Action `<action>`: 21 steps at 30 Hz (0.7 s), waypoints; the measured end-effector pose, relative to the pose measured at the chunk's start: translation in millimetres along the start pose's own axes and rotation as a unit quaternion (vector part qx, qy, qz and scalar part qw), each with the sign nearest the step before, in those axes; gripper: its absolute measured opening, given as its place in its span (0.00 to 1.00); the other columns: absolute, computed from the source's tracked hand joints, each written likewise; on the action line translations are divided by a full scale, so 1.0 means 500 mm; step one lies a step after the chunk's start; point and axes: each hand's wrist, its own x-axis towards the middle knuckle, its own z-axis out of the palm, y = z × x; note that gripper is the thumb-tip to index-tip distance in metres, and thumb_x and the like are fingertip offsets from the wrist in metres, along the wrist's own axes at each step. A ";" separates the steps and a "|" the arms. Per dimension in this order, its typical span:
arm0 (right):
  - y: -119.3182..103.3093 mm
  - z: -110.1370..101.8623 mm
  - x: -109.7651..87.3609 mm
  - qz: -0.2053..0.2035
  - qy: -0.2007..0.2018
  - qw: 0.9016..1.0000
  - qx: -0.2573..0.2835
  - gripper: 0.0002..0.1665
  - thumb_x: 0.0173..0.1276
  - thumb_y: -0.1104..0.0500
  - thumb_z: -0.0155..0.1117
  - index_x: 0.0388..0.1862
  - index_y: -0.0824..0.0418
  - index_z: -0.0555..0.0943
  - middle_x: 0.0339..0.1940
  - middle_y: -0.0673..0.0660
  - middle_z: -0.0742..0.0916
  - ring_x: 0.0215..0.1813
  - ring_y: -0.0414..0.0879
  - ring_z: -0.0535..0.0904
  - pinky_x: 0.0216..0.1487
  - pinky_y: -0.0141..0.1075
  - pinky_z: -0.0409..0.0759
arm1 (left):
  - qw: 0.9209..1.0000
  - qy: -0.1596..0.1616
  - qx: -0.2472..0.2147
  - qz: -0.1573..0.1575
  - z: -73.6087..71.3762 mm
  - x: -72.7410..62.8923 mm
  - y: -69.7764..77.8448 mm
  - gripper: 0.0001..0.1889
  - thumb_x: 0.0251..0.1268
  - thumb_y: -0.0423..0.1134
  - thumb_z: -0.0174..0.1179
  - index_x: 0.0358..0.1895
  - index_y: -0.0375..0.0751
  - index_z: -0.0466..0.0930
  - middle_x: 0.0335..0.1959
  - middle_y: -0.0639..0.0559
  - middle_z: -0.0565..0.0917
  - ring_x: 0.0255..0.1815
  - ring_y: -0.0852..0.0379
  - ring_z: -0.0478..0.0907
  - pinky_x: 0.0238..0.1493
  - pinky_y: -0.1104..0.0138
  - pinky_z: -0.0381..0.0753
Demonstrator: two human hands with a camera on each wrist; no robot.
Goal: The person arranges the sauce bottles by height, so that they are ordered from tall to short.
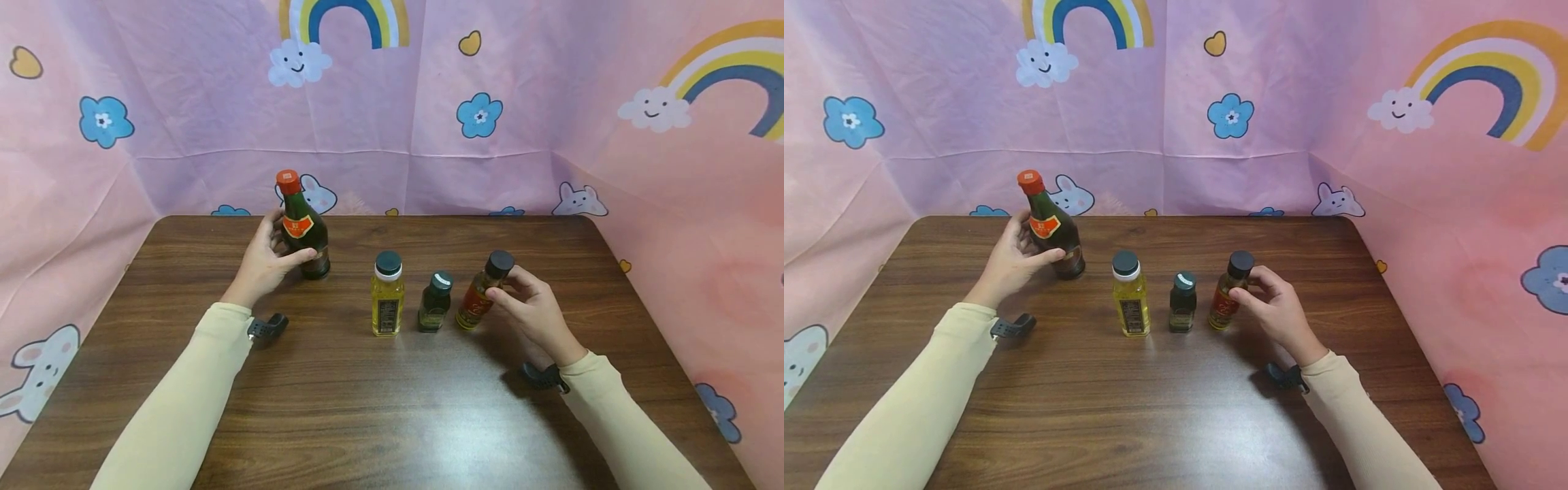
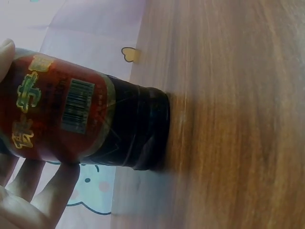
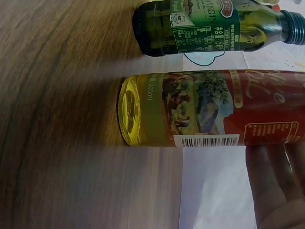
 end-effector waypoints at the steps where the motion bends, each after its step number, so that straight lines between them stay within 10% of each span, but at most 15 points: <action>1: 0.000 0.000 0.001 -0.002 -0.001 1.000 0.003 0.17 0.73 0.68 0.67 0.59 0.69 0.81 0.54 0.42 0.86 0.57 0.37 0.82 0.59 0.31 0.81 | 1.000 0.002 -0.002 0.001 0.001 -0.001 0.000 0.55 0.64 0.42 0.74 0.85 0.51 0.42 0.80 0.43 0.61 0.80 0.46 0.60 0.78 0.48 0.61; 11: -0.001 0.002 0.000 -0.009 0.004 1.000 0.012 0.16 0.71 0.71 0.67 0.57 0.71 0.80 0.52 0.42 0.86 0.56 0.36 0.82 0.58 0.29 0.81 | 0.999 0.017 -0.030 0.013 0.006 -0.021 0.000 0.54 0.65 0.41 0.74 0.85 0.54 0.43 0.82 0.47 0.56 0.83 0.48 0.54 0.79 0.46 0.59; 21: -0.003 0.003 0.000 -0.011 0.002 1.000 0.007 0.16 0.72 0.70 0.67 0.57 0.71 0.81 0.53 0.42 0.86 0.58 0.37 0.82 0.57 0.28 0.80 | 0.993 0.084 -0.010 0.076 -0.011 -0.109 0.069 0.56 0.60 0.35 0.77 0.84 0.59 0.46 0.82 0.53 0.57 0.81 0.51 0.57 0.77 0.53 0.65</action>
